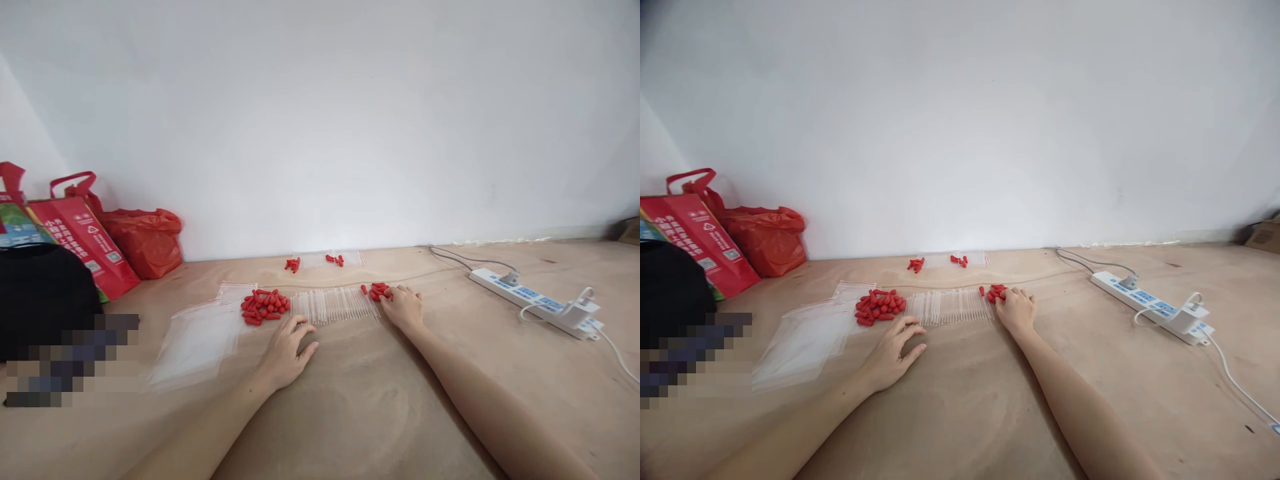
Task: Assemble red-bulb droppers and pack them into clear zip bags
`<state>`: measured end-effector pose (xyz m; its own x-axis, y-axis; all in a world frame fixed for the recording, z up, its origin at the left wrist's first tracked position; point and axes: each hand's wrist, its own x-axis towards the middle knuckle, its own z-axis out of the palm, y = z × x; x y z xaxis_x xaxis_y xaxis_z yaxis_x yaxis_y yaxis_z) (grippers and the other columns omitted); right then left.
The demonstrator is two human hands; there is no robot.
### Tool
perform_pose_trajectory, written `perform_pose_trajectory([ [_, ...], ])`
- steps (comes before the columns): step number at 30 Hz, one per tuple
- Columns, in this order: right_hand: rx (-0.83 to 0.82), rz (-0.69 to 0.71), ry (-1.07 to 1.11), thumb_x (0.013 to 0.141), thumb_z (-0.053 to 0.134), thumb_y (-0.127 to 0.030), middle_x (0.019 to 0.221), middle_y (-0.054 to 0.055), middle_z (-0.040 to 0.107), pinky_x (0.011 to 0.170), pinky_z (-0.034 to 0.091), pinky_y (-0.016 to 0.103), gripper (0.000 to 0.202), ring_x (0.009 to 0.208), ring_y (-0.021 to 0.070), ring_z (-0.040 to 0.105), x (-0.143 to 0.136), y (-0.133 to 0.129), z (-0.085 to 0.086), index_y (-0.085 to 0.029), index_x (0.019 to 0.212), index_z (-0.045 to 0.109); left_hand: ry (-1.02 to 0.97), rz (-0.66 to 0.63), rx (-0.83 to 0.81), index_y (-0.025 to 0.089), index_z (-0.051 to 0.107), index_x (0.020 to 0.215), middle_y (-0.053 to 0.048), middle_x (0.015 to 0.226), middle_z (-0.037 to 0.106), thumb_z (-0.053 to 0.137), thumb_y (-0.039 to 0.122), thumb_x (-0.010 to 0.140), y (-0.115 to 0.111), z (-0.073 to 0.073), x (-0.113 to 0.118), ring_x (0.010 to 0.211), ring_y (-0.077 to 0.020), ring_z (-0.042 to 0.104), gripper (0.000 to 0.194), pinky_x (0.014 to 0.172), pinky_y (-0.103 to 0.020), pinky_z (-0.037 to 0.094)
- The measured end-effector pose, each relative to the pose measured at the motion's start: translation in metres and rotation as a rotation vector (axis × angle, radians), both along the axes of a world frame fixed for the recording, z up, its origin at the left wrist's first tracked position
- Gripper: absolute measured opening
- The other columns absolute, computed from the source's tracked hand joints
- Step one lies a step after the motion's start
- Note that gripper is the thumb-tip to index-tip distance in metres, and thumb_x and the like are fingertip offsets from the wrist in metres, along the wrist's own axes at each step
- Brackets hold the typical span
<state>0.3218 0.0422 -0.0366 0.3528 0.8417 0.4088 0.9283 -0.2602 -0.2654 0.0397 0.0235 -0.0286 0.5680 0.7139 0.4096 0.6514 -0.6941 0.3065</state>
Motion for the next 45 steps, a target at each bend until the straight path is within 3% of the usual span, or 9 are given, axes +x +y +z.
perform_pose_trajectory([
  [3,0.016,0.003,0.016,0.077,0.046,-0.031,0.083,0.007,0.063,0.072,0.026,0.035,0.021,0.087,0.0221,0.052,-0.002,-0.002,0.003,-0.021,0.079,0.065,-0.012,0.028,0.031,0.019,0.057,0.091,-0.007,0.103,0.05,0.051,0.024,0.078,0.0,0.0,0.0,0.098,-0.0219,0.048,0.015,0.085,-0.039,0.04],
  [7,0.15,0.013,0.091,0.076,0.046,-0.032,0.077,0.005,0.063,0.072,0.027,0.034,0.022,0.082,0.021,0.052,-0.009,-0.016,0.009,-0.021,0.074,0.065,0.005,0.231,0.084,0.019,0.059,0.083,-0.005,0.091,0.055,0.051,0.029,0.078,0.007,0.009,0.005,0.089,-0.0214,0.05,0.014,0.078,-0.038,0.04],
  [10,0.223,0.25,0.165,0.075,0.048,-0.032,0.068,0.003,0.06,0.07,0.031,0.032,0.02,0.074,0.0188,0.052,-0.018,-0.036,0.011,-0.021,0.072,0.064,0.082,0.396,0.071,0.02,0.061,0.08,-0.004,0.089,0.057,0.052,0.031,0.077,0.021,0.021,0.016,0.09,-0.0226,0.05,0.014,0.077,-0.037,0.038],
  [13,0.194,0.552,0.209,0.075,0.05,-0.03,0.061,0.002,0.057,0.064,0.034,0.029,0.017,0.067,0.0166,0.05,-0.027,-0.057,0.01,-0.02,0.07,0.062,0.113,0.455,0.053,0.021,0.062,0.077,-0.005,0.091,0.058,0.054,0.031,0.073,0.039,0.029,0.034,0.093,-0.0246,0.049,0.013,0.078,-0.038,0.037],
  [15,0.148,0.631,0.217,0.075,0.051,-0.029,0.06,0.001,0.056,0.063,0.033,0.028,0.015,0.065,0.0159,0.049,-0.032,-0.067,0.008,-0.02,0.069,0.061,0.128,0.481,0.05,0.021,0.063,0.074,-0.005,0.092,0.058,0.055,0.031,0.071,0.051,0.031,0.046,0.094,-0.0259,0.048,0.013,0.079,-0.039,0.036],
  [23,0.075,0.652,0.151,0.072,0.057,-0.031,0.069,0.0,0.058,0.067,0.029,0.029,0.015,0.07,0.0153,0.05,-0.042,-0.078,0.012,-0.021,0.081,0.061,0.273,0.521,0.069,0.013,0.066,0.074,-0.016,0.096,0.056,0.056,0.031,0.067,0.066,0.034,0.08,0.099,-0.0328,0.044,0.022,0.081,-0.043,0.032],
  [35,0.095,0.64,0.098,0.074,0.057,-0.029,0.081,0.003,0.055,0.069,0.029,0.028,0.01,0.08,0.0164,0.048,-0.055,-0.068,0.004,-0.02,0.077,0.058,0.413,0.645,0.038,0.006,0.066,0.087,-0.022,0.099,0.057,0.055,0.019,0.065,0.075,0.037,0.104,0.099,-0.0351,0.044,0.028,0.081,-0.043,0.027],
  [40,0.051,0.655,0.125,0.077,0.056,-0.029,0.082,0.003,0.059,0.07,0.031,0.03,0.012,0.08,0.017,0.049,-0.058,-0.061,0.004,-0.018,0.08,0.055,0.382,0.604,0.062,0.007,0.066,0.082,-0.022,0.096,0.059,0.053,0.018,0.069,0.071,0.047,0.108,0.095,-0.0353,0.048,0.021,0.078,-0.044,0.031],
  [45,0.017,0.714,0.081,0.08,0.052,-0.025,0.087,0.004,0.059,0.073,0.033,0.031,0.014,0.084,0.0183,0.05,-0.058,-0.058,0.001,-0.021,0.091,0.06,0.294,0.356,0.207,0.012,0.059,0.087,-0.013,0.093,0.061,0.042,0.024,0.085,0.036,0.06,0.078,0.093,-0.0274,0.051,0.021,0.077,-0.038,0.036],
])
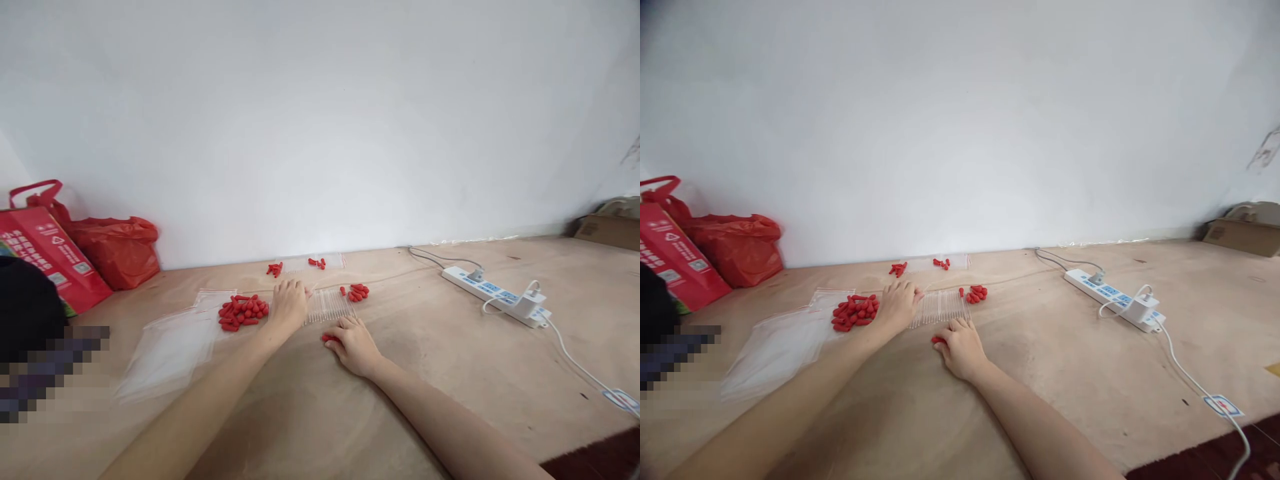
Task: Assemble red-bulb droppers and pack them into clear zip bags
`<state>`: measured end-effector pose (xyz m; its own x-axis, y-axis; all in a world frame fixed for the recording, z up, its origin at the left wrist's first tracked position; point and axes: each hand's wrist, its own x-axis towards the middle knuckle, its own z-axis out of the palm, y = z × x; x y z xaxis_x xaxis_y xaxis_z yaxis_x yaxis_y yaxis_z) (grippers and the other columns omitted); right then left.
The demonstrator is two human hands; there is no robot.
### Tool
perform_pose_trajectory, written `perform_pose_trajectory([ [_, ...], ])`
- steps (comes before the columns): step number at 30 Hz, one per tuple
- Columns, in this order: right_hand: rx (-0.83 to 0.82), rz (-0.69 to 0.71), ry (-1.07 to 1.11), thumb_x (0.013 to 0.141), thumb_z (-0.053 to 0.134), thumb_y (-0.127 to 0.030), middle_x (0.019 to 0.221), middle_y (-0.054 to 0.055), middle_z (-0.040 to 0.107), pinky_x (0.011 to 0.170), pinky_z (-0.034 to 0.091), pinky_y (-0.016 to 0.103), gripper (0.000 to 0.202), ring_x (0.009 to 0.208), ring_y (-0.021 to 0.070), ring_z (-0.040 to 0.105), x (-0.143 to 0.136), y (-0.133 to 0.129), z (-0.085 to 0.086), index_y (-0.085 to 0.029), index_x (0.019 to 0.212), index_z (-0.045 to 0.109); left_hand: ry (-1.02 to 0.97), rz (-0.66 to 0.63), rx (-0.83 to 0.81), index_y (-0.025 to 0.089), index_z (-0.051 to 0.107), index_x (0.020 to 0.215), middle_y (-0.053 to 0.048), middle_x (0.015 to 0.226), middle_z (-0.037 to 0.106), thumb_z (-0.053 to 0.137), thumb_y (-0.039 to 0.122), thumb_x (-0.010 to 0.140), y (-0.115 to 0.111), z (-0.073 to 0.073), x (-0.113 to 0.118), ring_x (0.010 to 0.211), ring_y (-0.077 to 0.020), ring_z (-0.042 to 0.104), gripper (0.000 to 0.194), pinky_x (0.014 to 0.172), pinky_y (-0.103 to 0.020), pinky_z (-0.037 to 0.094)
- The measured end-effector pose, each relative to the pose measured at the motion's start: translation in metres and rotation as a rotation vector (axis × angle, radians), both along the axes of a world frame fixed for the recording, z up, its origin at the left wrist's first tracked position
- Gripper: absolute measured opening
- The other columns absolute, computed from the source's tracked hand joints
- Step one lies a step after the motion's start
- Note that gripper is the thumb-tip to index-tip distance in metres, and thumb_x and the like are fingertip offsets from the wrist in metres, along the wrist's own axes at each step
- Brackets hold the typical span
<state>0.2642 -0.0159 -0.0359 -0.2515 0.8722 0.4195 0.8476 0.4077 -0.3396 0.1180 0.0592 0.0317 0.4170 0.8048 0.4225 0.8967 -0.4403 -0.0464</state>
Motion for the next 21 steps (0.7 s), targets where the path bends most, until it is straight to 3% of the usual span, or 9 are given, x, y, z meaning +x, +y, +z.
perform_pose_trajectory([
  [4,0.033,0.01,0.115,0.082,0.046,-0.02,0.083,0.005,0.057,0.071,0.036,0.03,0.015,0.079,0.0168,0.051,0.002,0.002,-0.003,-0.02,0.085,0.061,0.001,-0.233,0.029,0.017,0.055,0.078,-0.001,0.074,0.063,0.042,0.023,0.087,-0.028,-0.018,-0.045,0.073,-0.0161,0.057,0.017,0.08,-0.031,0.038],
  [6,0.056,0.031,0.245,0.081,0.045,-0.016,0.083,0.005,0.056,0.068,0.038,0.028,0.014,0.077,0.0152,0.052,0.002,0.003,-0.003,-0.019,0.085,0.058,-0.118,-0.446,0.19,0.016,0.054,0.078,0.0,0.07,0.064,0.038,0.023,0.089,-0.035,-0.033,-0.062,0.066,-0.0145,0.057,0.02,0.082,-0.033,0.037],
  [8,0.079,0.062,0.35,0.08,0.045,-0.013,0.082,0.004,0.056,0.067,0.04,0.026,0.013,0.075,0.0141,0.052,0.001,0.006,-0.002,-0.018,0.084,0.056,-0.21,-0.546,0.274,0.017,0.054,0.086,0.0,0.074,0.065,0.035,0.023,0.091,-0.039,-0.046,-0.072,0.065,-0.0137,0.058,0.021,0.083,-0.034,0.037],
  [12,0.097,0.124,0.365,0.079,0.045,-0.013,0.08,0.003,0.057,0.066,0.04,0.027,0.009,0.072,0.0143,0.053,-0.005,0.011,0.0,-0.019,0.083,0.052,-0.26,-0.574,0.235,0.018,0.055,0.091,0.0,0.076,0.065,0.033,0.021,0.091,-0.043,-0.057,-0.073,0.067,-0.0127,0.059,0.022,0.083,-0.034,0.036],
  [21,0.038,0.282,0.345,0.08,0.044,-0.012,0.086,0.006,0.056,0.073,0.043,0.028,0.021,0.081,0.0153,0.053,-0.013,-0.001,0.001,-0.019,0.095,0.056,-0.304,-0.563,0.169,0.019,0.056,0.089,0.0,0.078,0.064,0.035,0.02,0.091,-0.047,-0.056,-0.071,0.07,-0.0121,0.058,0.021,0.083,-0.034,0.033],
])
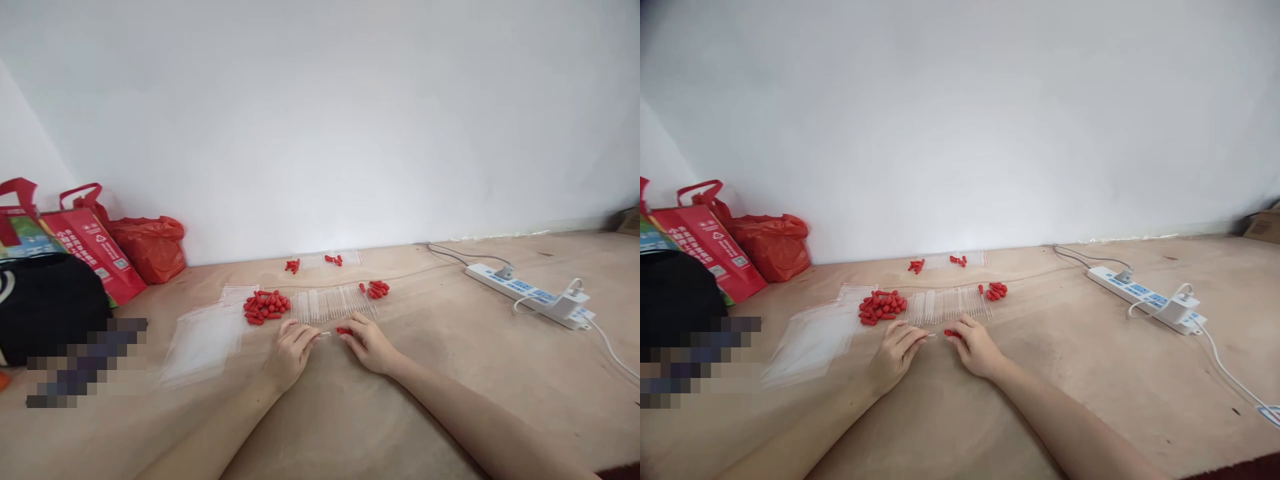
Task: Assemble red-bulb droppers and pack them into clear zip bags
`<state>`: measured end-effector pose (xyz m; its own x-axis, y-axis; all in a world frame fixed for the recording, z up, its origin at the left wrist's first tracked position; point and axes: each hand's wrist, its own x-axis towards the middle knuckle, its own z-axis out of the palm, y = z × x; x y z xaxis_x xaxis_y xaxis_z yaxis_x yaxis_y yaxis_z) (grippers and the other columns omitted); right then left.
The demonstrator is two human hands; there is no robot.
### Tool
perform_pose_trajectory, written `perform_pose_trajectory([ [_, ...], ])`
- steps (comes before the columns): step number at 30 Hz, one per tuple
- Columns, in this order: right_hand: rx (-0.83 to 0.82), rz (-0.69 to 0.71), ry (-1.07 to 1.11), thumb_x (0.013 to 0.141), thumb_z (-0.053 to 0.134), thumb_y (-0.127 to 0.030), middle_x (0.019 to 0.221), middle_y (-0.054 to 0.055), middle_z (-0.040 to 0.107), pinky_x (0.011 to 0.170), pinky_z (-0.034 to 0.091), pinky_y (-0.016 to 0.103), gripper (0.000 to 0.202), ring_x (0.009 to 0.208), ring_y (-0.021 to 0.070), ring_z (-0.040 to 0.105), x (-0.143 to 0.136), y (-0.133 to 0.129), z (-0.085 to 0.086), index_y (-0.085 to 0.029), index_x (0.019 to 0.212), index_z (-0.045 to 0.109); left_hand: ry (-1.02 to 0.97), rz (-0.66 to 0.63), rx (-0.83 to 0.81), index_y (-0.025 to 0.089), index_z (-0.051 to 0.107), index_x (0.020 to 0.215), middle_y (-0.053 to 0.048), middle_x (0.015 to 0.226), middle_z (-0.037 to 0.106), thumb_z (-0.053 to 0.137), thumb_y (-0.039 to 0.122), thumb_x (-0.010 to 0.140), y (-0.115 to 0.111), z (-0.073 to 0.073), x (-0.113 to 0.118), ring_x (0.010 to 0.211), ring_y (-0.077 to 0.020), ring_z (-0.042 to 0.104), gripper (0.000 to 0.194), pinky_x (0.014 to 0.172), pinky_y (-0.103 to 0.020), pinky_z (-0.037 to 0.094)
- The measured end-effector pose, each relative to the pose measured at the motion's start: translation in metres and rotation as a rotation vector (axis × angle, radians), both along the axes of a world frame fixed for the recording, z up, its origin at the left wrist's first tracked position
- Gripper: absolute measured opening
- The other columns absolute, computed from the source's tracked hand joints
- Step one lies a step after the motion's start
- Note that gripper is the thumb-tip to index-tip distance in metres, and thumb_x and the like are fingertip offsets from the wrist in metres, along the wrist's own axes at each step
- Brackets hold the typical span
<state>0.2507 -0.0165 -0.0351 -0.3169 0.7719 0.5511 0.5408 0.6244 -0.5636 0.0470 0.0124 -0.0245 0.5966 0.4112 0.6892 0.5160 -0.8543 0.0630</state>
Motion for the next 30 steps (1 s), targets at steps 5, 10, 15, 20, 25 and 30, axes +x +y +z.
perform_pose_trajectory([
  [5,-0.007,0.073,0.058,0.08,0.045,-0.012,0.089,0.005,0.059,0.077,0.043,0.028,0.022,0.085,0.0147,0.054,-0.005,-0.007,0.004,-0.021,0.096,0.058,0.006,-0.02,0.014,0.019,0.056,0.089,0.0,0.078,0.065,0.035,0.021,0.091,-0.002,-0.002,0.003,0.07,-0.0122,0.059,0.021,0.083,-0.034,0.032],
  [10,-0.029,0.089,0.065,0.08,0.046,-0.014,0.087,0.005,0.061,0.074,0.044,0.026,0.021,0.082,0.0139,0.055,-0.007,-0.008,0.006,-0.02,0.096,0.059,0.015,-0.058,0.004,0.018,0.056,0.09,0.0,0.078,0.065,0.033,0.021,0.091,-0.002,-0.002,0.004,0.07,-0.0117,0.058,0.023,0.082,-0.033,0.033],
  [15,-0.041,0.059,0.046,0.081,0.048,-0.023,0.075,0.003,0.062,0.066,0.043,0.024,0.013,0.07,0.0132,0.055,-0.008,-0.008,0.004,-0.019,0.083,0.061,0.005,-0.094,-0.009,0.019,0.058,0.09,0.0,0.075,0.065,0.036,0.021,0.091,-0.003,-0.002,0.003,0.066,-0.011,0.057,0.022,0.077,-0.032,0.033],
  [20,0.023,0.013,0.021,0.083,0.047,-0.026,0.07,0.003,0.063,0.066,0.041,0.026,0.017,0.069,0.0138,0.055,-0.008,-0.009,0.001,-0.02,0.078,0.062,-0.003,-0.146,-0.001,0.019,0.057,0.094,0.0,0.076,0.065,0.039,0.018,0.089,-0.004,-0.003,0.002,0.067,-0.0106,0.057,0.019,0.071,-0.03,0.031],
  [25,0.079,0.019,-0.056,0.084,0.046,-0.028,0.07,0.003,0.062,0.066,0.039,0.027,0.019,0.069,0.014,0.054,-0.006,-0.01,-0.004,-0.019,0.079,0.062,0.066,-0.152,-0.005,0.019,0.058,0.096,0.0,0.076,0.065,0.036,0.012,0.088,-0.006,-0.004,0.001,0.065,-0.0103,0.056,0.024,0.069,-0.03,0.029],
  [30,0.127,0.022,-0.142,0.083,0.046,-0.028,0.068,0.003,0.06,0.065,0.036,0.028,0.017,0.066,0.0142,0.052,-0.006,-0.01,-0.005,-0.019,0.08,0.06,0.094,-0.139,0.024,0.018,0.059,0.093,-0.001,0.074,0.064,0.035,0.011,0.087,-0.008,-0.004,0.002,0.063,-0.0108,0.054,0.026,0.067,-0.03,0.028],
])
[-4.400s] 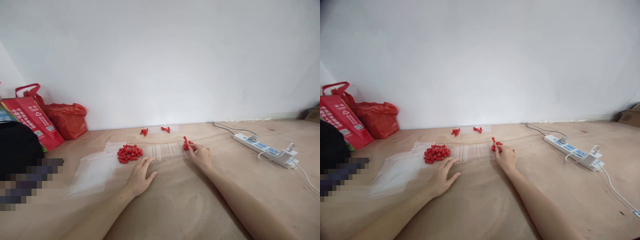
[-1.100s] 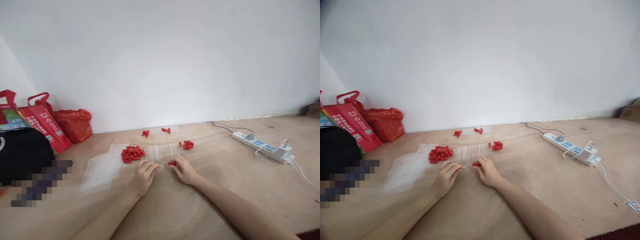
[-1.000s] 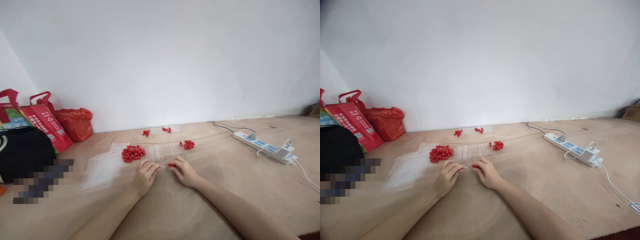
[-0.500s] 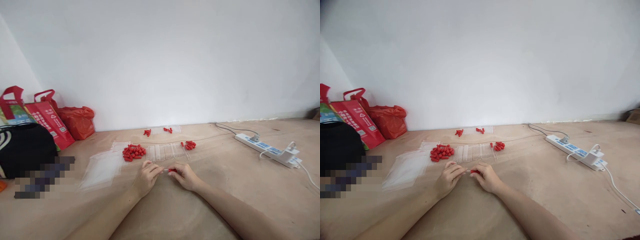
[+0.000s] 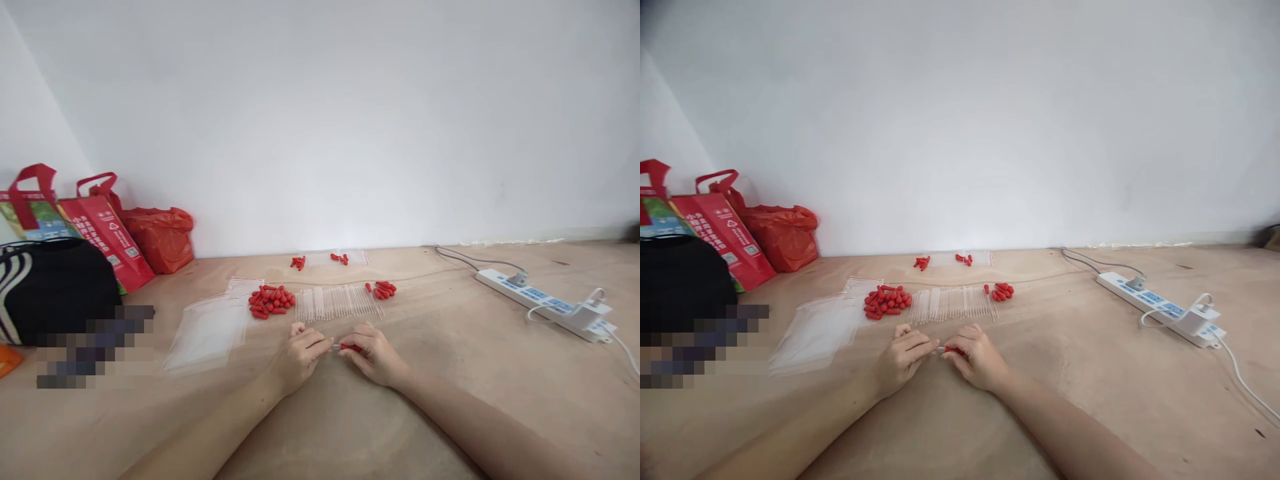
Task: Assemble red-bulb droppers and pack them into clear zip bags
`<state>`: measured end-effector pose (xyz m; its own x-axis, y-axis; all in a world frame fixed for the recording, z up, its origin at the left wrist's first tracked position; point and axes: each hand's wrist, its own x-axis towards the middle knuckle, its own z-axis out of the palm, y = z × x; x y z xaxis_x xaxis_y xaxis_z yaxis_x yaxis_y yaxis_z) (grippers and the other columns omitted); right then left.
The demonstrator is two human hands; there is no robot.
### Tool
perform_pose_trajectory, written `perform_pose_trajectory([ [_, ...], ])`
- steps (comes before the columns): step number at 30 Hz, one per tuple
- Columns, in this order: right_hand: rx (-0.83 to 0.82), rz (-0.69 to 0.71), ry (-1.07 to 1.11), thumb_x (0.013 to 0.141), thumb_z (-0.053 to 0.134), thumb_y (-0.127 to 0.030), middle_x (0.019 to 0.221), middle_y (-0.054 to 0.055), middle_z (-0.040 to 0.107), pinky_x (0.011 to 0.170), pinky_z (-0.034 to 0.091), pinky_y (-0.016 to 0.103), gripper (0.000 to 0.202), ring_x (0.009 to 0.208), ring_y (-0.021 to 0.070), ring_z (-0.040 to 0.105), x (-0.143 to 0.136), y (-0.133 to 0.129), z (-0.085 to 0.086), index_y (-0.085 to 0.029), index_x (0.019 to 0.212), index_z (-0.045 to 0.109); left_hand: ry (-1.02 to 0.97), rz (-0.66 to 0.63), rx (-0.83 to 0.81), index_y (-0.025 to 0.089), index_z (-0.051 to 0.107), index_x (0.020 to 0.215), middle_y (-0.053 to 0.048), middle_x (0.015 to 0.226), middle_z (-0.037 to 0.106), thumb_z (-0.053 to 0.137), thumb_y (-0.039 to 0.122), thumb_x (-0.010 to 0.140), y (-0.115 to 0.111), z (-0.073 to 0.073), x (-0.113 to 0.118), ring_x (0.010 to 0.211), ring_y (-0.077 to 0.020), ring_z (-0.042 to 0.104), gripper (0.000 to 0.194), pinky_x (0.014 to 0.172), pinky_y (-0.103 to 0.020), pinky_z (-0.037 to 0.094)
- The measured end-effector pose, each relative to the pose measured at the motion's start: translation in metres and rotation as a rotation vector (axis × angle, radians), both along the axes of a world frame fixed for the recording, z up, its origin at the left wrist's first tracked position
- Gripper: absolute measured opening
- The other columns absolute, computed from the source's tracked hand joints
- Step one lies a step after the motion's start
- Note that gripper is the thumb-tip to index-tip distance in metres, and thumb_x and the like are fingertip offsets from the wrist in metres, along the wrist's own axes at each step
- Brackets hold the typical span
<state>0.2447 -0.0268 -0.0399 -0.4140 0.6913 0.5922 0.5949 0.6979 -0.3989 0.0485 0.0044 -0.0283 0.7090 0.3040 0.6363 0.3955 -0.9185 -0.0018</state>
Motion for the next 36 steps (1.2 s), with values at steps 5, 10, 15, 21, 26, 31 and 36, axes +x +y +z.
perform_pose_trajectory([
  [5,0.03,0.001,-0.116,0.083,0.045,-0.026,0.071,0.004,0.061,0.067,0.033,0.03,0.016,0.068,0.0149,0.052,-0.002,0.001,0.002,-0.018,0.081,0.059,-0.024,-0.008,0.034,0.017,0.059,0.092,-0.001,0.07,0.062,0.035,0.01,0.087,0.0,-0.003,0.002,0.061,-0.0114,0.053,0.025,0.064,-0.03,0.027],
  [10,0.048,0.009,-0.17,0.083,0.043,-0.025,0.069,0.004,0.061,0.069,0.031,0.031,0.016,0.067,0.015,0.052,-0.005,0.003,0.002,-0.018,0.079,0.057,-0.002,0.018,0.027,0.017,0.06,0.088,-0.001,0.069,0.062,0.035,0.011,0.087,-0.001,-0.004,0.003,0.061,-0.0121,0.053,0.026,0.063,-0.03,0.027],
  [15,0.06,0.03,-0.202,0.083,0.043,-0.025,0.07,0.004,0.062,0.069,0.03,0.031,0.016,0.068,0.0154,0.053,-0.006,0.005,0.0,-0.018,0.08,0.057,0.017,0.029,0.014,0.018,0.061,0.087,-0.001,0.069,0.062,0.035,0.013,0.088,-0.001,-0.005,0.006,0.062,-0.0124,0.054,0.026,0.064,-0.031,0.028],
  [21,0.032,0.001,-0.18,0.083,0.045,-0.025,0.073,0.004,0.064,0.074,0.03,0.032,0.015,0.07,0.0153,0.055,0.005,0.012,0.006,-0.018,0.08,0.059,-0.021,0.066,-0.021,0.019,0.058,0.094,-0.001,0.074,0.065,0.035,0.021,0.091,0.002,-0.003,0.003,0.068,-0.0124,0.057,0.024,0.077,-0.033,0.03],
  [26,-0.025,-0.026,-0.149,0.08,0.051,-0.027,0.079,0.005,0.065,0.077,0.031,0.036,0.013,0.076,0.0176,0.056,0.019,0.012,0.01,-0.02,0.087,0.058,-0.042,0.107,-0.042,0.018,0.059,0.087,0.0,0.07,0.065,0.037,0.02,0.09,0.003,0.0,-0.005,0.063,-0.0117,0.057,0.023,0.076,-0.032,0.031],
  [31,-0.315,-0.116,0.298,0.066,0.066,-0.035,0.081,0.003,0.065,0.069,0.041,0.033,0.048,0.071,0.0165,0.057,0.019,0.014,0.0,-0.021,0.107,0.047,-0.078,0.157,-0.076,0.018,0.06,0.083,0.0,0.07,0.066,0.036,0.023,0.09,0.003,0.003,-0.008,0.059,-0.0111,0.057,0.025,0.075,-0.032,0.032],
  [36,-0.652,0.015,0.84,0.059,0.069,-0.041,0.074,0.003,0.065,0.063,0.044,0.028,0.035,0.066,0.0144,0.059,-0.006,0.012,-0.007,-0.019,0.081,0.053,-0.153,0.163,-0.105,0.018,0.061,0.083,0.001,0.064,0.066,0.038,0.024,0.089,0.0,0.0,0.0,0.055,-0.0103,0.055,0.025,0.074,-0.032,0.032],
])
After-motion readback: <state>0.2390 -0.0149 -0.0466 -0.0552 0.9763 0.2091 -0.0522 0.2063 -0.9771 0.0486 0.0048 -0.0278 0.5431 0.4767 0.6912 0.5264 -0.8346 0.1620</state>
